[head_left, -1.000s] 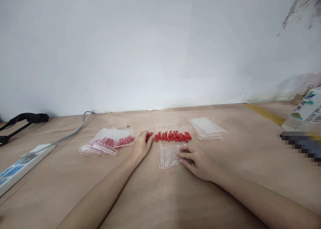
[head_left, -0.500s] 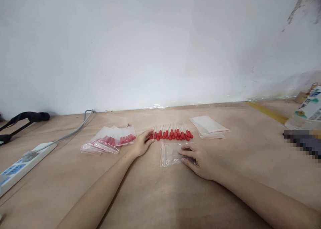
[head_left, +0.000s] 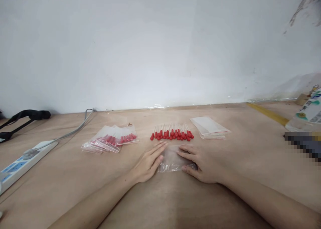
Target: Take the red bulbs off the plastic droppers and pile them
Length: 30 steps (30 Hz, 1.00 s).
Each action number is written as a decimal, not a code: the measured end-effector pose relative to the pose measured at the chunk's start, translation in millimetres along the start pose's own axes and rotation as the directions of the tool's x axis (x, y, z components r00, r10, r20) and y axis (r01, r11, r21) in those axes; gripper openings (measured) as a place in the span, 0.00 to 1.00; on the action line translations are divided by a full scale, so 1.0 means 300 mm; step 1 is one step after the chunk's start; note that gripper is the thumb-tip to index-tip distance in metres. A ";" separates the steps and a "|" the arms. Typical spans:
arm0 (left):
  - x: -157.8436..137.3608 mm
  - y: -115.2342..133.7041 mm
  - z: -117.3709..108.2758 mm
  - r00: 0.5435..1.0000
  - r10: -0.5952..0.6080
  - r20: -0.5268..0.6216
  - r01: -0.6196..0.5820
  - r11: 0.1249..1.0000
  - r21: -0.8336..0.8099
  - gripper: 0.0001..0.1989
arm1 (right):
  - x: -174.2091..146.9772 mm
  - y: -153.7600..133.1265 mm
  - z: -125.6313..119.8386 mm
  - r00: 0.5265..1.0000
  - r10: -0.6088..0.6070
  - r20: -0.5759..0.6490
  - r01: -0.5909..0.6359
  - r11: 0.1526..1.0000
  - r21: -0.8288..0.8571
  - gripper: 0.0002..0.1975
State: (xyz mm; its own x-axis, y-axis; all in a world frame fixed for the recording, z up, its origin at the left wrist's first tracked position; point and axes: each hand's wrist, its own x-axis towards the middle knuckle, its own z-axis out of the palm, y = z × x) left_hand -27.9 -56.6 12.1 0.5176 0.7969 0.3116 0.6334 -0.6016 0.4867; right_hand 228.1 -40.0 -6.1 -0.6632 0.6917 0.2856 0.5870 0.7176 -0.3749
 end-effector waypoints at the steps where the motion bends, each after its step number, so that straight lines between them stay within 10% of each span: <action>1: -0.004 -0.015 -0.002 0.997 -0.061 -0.049 0.060 0.998 -0.021 0.22 | -0.001 0.001 -0.003 1.000 -0.003 0.017 0.004 1.000 -0.007 0.27; 13: 0.077 -0.083 0.047 0.944 -0.302 -0.135 0.276 0.943 -0.184 0.11 | 0.002 -0.002 -0.014 0.998 -0.015 0.062 0.015 1.000 -0.004 0.26; 23: 0.040 -0.052 0.008 0.924 -0.182 -0.335 0.188 0.982 -0.015 0.15 | 0.008 -0.010 -0.028 0.992 0.009 0.126 -0.008 1.000 -0.011 0.27; 27: 0.025 0.011 -0.017 1.000 0.004 -0.001 -0.004 0.997 0.077 0.20 | 0.003 -0.009 -0.030 0.992 0.013 0.122 -0.014 1.000 0.005 0.28; 30: 0.009 0.019 -0.033 0.940 0.053 0.336 -0.107 0.984 0.145 0.24 | -0.001 -0.006 -0.033 0.991 0.017 0.136 -0.021 0.999 0.027 0.30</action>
State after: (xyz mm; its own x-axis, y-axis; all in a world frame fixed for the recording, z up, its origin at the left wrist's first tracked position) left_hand -28.4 -57.4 23.8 0.7136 0.6991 0.0445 0.6507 -0.6851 0.3274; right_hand 231.7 -40.6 3.2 -0.7101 0.6864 0.1567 0.5878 0.7005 -0.4048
